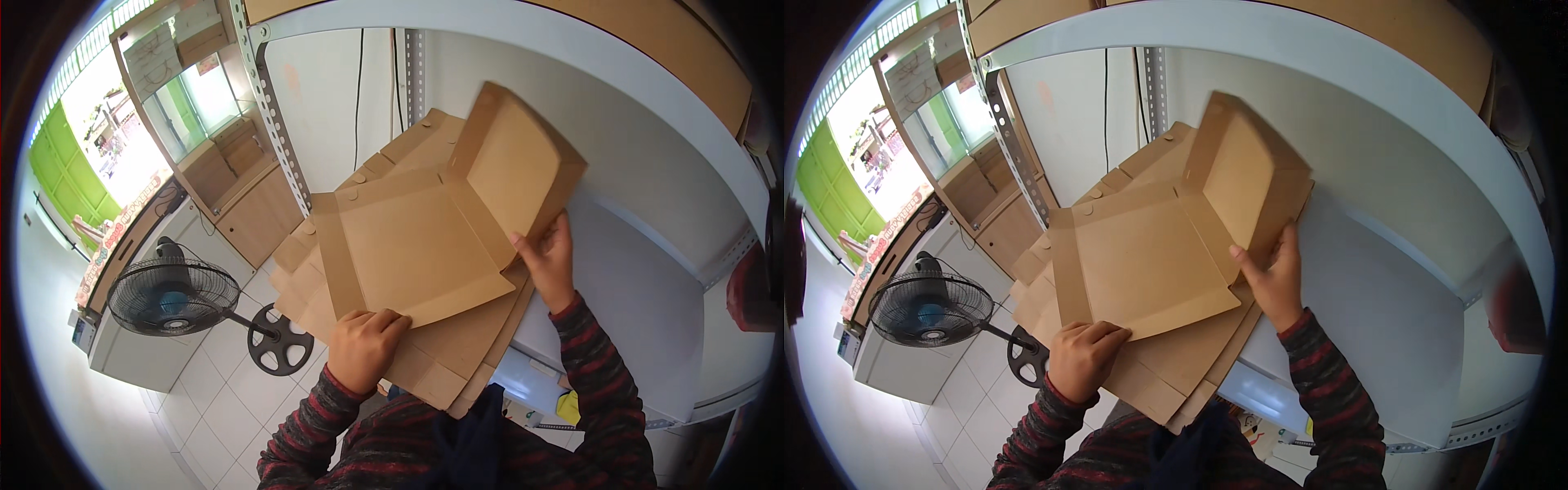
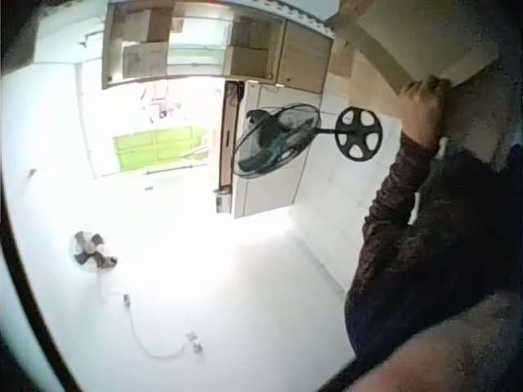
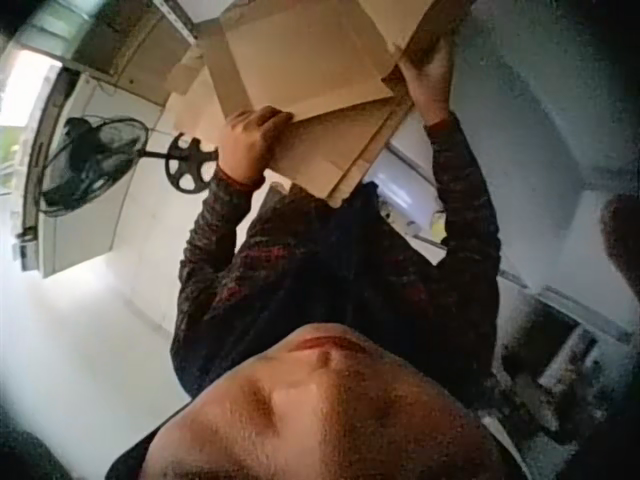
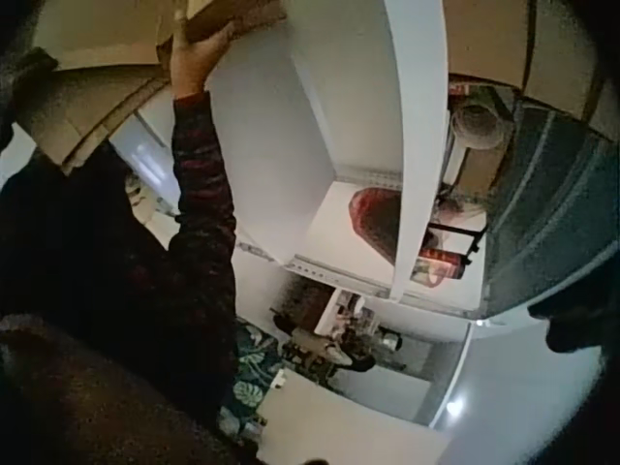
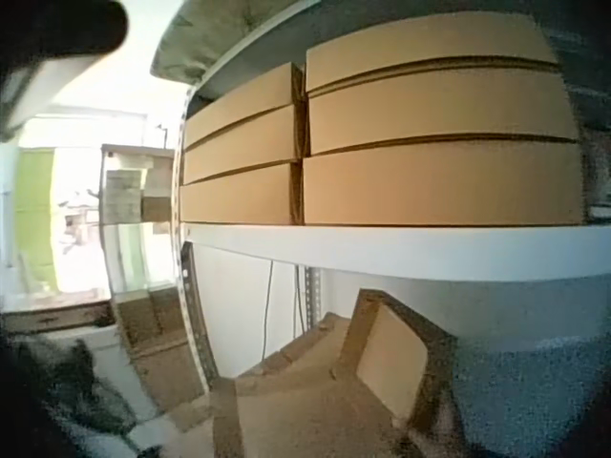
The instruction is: The person assembles flat cardboard boxes by hand. They fold the side flaps, insert the tabs into the corresponding slots, and secure the structure. The person repeats this process for multiple boxes, stacking the finished ones on a nearby shelf.
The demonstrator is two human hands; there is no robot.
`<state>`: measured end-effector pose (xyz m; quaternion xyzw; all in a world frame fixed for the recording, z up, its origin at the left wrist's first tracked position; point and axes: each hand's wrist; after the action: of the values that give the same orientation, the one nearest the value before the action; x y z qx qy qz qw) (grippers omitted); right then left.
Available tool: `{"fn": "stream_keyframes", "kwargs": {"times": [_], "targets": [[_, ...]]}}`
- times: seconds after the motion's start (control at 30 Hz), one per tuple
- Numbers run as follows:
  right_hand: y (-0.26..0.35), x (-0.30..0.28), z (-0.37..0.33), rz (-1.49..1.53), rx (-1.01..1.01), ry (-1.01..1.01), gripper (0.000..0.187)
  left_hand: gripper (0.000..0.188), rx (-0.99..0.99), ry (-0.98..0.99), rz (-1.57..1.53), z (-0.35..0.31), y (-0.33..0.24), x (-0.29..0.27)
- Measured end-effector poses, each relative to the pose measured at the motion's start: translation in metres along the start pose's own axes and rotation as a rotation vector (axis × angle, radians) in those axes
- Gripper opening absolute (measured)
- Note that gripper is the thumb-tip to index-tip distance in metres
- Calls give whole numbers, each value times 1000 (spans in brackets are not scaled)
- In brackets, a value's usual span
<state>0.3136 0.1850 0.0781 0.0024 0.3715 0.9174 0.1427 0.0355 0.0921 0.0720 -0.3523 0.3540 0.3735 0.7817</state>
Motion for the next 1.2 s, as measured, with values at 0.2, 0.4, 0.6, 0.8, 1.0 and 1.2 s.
{"fn": "stream_keyframes", "kwargs": {"times": [0.2, 0.4, 0.6, 0.8, 1.0, 1.2], "targets": [[19, 11, -9, -281, -239, 372, 65, 19, 29, 2, -7, 2, -1, 3], [23, 14, -10, -251, -268, 309, 61, 21, 36, -1, -43, 1, -4, 1], [-8, -9, 10, 60, 36, -89, 49, 21, 34, -46, -116, -1, -9, -4], [-24, -37, 32, 99, 46, -185, 50, 42, 408, 168, -441, 6, -45, 0], [-34, -75, 47, 295, 144, -183, 54, 60, 280, 111, -436, 54, -29, -54], [-45, -80, 51, 578, 196, -59, 57, 70, -33, 170, -553, 138, 50, -23]]}}
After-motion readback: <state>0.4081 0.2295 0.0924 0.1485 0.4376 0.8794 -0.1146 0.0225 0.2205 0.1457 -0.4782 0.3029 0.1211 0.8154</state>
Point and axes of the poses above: each hand's wrist, its own z-axis towards the middle knuckle, its own x-axis out of the palm, y = z × x, and after that the axes turned 10 degrees about -x, right-handed
